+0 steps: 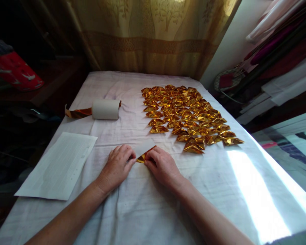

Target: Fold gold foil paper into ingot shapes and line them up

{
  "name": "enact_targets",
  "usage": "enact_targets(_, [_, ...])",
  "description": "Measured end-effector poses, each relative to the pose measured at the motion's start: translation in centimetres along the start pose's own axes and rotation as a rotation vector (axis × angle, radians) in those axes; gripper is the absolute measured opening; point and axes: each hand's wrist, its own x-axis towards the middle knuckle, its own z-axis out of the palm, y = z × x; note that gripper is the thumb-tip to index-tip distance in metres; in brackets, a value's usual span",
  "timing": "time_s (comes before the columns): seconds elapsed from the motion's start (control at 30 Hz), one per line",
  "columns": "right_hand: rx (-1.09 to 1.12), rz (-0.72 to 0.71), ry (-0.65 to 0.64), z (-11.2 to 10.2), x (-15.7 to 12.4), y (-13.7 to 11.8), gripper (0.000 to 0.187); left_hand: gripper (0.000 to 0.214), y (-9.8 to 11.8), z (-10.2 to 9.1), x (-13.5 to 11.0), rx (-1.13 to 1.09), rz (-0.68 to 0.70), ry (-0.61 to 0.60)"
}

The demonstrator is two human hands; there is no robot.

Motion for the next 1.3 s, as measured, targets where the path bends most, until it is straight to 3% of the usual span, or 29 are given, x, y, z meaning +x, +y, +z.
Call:
enact_targets(0.13, [-0.007,-0.010,0.031,0.1,0.0,0.0,0.014,0.012,0.1,0.0,-0.3,-0.022,0.040,0.046])
enact_targets(0.27, [-0.012,-0.004,0.057,0.3,0.0,-0.1,0.011,0.017,1.0,0.0,-0.8,0.093,0.153,0.142])
enact_targets(0.4, [0.112,-0.023,0.038,-0.2,-0.2,0.5,0.011,0.019,1.7,-0.2,-0.4,0.242,0.268,0.117])
enact_targets(0.53, [0.272,-0.169,0.046,-1.1,-0.5,1.8,0.032,0.018,1.7,-0.5,0.3,0.309,0.331,0.082])
enact_targets(0.73, [0.039,-0.332,0.107,-1.3,-0.2,3.2,0.045,0.017,1.7,-0.8,0.2,0.336,0.400,0.109])
enact_targets(0.93, [-0.132,-0.336,0.184,-1.3,0.3,4.1,0.020,0.024,0.4,-1.0,0.2,0.375,0.513,0.212])
enact_targets(1.07, [-0.192,-0.427,0.168,-1.5,-0.1,3.4,0.014,0.024,-0.3,-1.4,-0.1,0.424,0.487,0.294])
enact_targets(1.3, [-0.248,-0.461,0.090,-0.7,-0.9,1.8,0.013,0.029,1.7,-1.0,-2.5,0.334,0.429,0.174])
